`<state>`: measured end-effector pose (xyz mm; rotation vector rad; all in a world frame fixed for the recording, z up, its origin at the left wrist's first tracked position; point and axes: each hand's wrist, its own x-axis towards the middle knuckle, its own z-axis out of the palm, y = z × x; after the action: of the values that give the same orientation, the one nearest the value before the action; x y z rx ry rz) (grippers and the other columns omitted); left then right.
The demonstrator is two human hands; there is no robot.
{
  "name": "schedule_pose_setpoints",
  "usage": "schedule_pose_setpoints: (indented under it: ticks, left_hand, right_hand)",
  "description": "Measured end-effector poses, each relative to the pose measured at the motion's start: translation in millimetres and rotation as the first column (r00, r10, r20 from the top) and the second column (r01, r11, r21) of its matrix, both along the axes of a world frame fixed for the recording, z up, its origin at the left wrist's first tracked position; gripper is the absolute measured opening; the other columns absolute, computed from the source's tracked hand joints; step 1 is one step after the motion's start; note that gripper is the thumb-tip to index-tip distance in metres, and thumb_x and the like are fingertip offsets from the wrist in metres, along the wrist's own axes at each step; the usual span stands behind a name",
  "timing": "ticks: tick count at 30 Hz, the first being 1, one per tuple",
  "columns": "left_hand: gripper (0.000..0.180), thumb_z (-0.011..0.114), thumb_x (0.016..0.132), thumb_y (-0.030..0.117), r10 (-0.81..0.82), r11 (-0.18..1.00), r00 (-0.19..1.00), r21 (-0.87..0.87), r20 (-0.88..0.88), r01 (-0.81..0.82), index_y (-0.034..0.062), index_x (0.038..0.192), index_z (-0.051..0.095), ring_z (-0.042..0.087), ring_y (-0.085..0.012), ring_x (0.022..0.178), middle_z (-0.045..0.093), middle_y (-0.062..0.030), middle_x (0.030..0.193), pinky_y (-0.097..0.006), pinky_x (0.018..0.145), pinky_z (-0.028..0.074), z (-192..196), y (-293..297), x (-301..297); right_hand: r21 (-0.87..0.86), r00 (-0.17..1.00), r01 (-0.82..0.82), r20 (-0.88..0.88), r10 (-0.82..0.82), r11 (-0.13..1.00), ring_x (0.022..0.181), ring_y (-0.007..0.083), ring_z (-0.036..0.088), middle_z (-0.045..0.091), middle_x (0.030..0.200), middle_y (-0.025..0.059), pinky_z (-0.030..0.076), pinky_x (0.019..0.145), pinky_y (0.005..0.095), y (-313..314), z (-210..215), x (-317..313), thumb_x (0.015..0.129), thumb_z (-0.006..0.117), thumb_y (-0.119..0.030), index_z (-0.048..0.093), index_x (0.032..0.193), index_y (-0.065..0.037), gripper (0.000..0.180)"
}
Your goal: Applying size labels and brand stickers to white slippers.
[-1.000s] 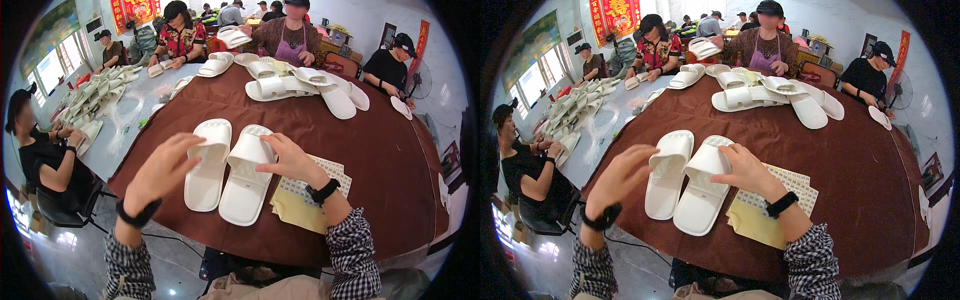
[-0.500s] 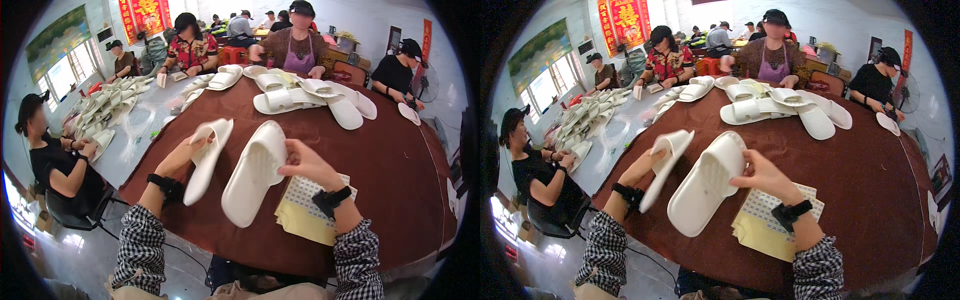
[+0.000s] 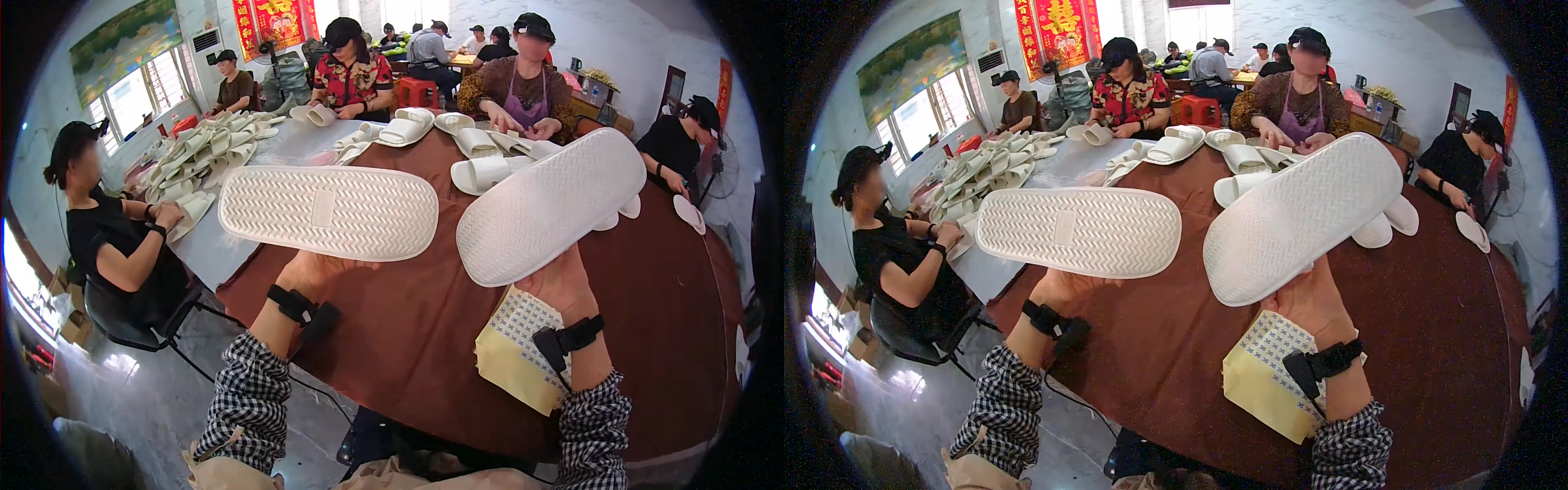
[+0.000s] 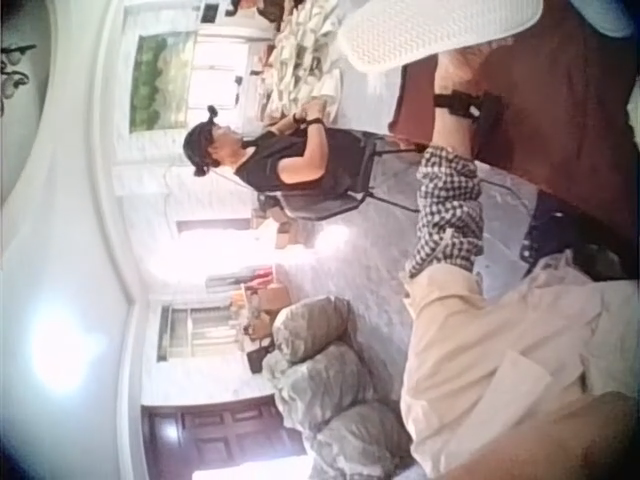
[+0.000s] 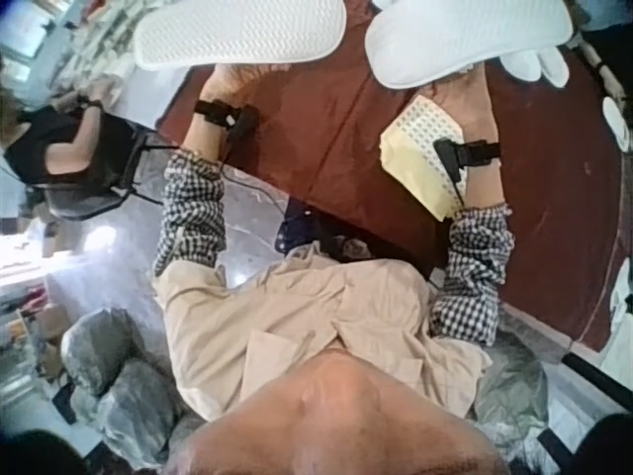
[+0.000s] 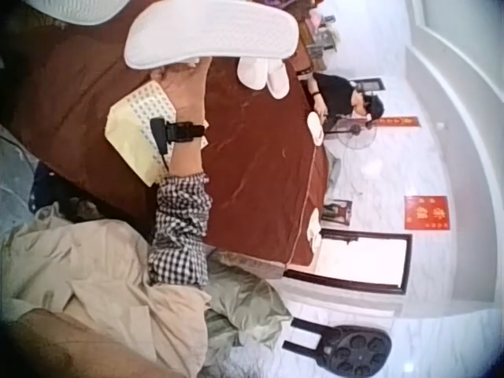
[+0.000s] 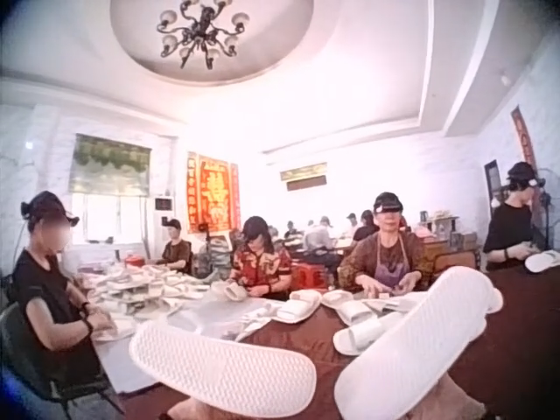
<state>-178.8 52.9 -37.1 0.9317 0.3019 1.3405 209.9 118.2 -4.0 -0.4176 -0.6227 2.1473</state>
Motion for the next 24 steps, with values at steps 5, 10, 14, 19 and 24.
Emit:
schedule_pose_setpoints:
  ticks: [5, 10, 14, 19, 24]
  left_hand:
    - [0.064, 0.04, 0.106, 0.049, 0.056, 0.997, 0.978, -0.042, -0.202, -0.066, 0.0049, 0.152, 0.038, 0.063, -0.0378, 0.121, 0.051, -0.0171, 0.149, -0.056, 0.091, 0.059, -19, 7, -15]
    - [0.062, 0.044, 0.109, 0.043, 0.262, 0.907, 0.549, 0.01, -0.794, -0.42, 0.001, 0.154, 0.037, 0.051, -0.0269, 0.137, 0.05, -0.0161, 0.151, -0.031, 0.107, 0.046, -3, 17, 7]
    - [0.083, 0.049, 0.099, 0.065, 0.55, 0.728, -0.113, 0.542, -0.827, -0.42, 0.0053, 0.156, 0.038, 0.058, -0.0338, 0.117, 0.061, -0.022, 0.127, -0.04, 0.102, 0.045, -8, 7, 3]
    - [0.088, 0.054, 0.09, 0.072, 0.416, 0.701, -0.636, 0.675, -0.65, -0.232, 0.0087, 0.15, 0.048, 0.06, -0.0378, 0.105, 0.062, -0.0266, 0.111, -0.045, 0.088, 0.052, 4, -9, 30]
    - [0.078, 0.054, 0.091, 0.069, 0.459, 0.659, -0.73, 0.745, -0.507, -0.103, 0.0062, 0.137, 0.059, 0.063, -0.0371, 0.092, 0.065, -0.0237, 0.104, -0.047, 0.076, 0.053, -9, -11, 7]
  right_hand:
    - [-0.029, 0.997, 0.063, -0.041, -0.064, 0.998, 0.124, 0.03, 0.06, 0.054, 0.148, 0.011, 0.057, 0.081, 0.0432, -5, 11, -4, 0.103, 0.038, -0.063, 0.044, 0.15, -0.014, 0.068]
    - [0.101, 0.993, -0.019, -0.117, 0.031, 0.995, 0.134, 0.0328, 0.054, 0.048, 0.153, 0.0147, 0.056, 0.093, 0.0481, 16, -3, 20, 0.104, 0.039, -0.061, 0.041, 0.152, -0.011, 0.07]
    - [0.145, 0.99, 0.144, -0.028, -0.141, 0.979, 0.117, 0.0253, 0.064, 0.059, 0.139, 0.0126, 0.058, 0.083, 0.0383, 3, 22, 0, 0.104, 0.044, -0.06, 0.046, 0.146, -0.011, 0.065]
    - [0.344, 0.917, 0.095, 0.335, -0.217, 0.934, 0.056, 0.0033, 0.041, 0.058, 0.083, -0.003, 0.034, 0.051, 0.0204, 21, 8, 19, 0.103, 0.059, -0.046, 0.059, 0.12, -0.007, 0.042]
    - [0.583, 0.682, -0.05, 0.613, -0.399, 0.811, 0.049, 0.0004, 0.039, 0.057, 0.075, -0.005, 0.03, 0.043, 0.0185, 8, 19, 9, 0.093, 0.075, -0.02, 0.063, 0.11, 0.001, 0.029]
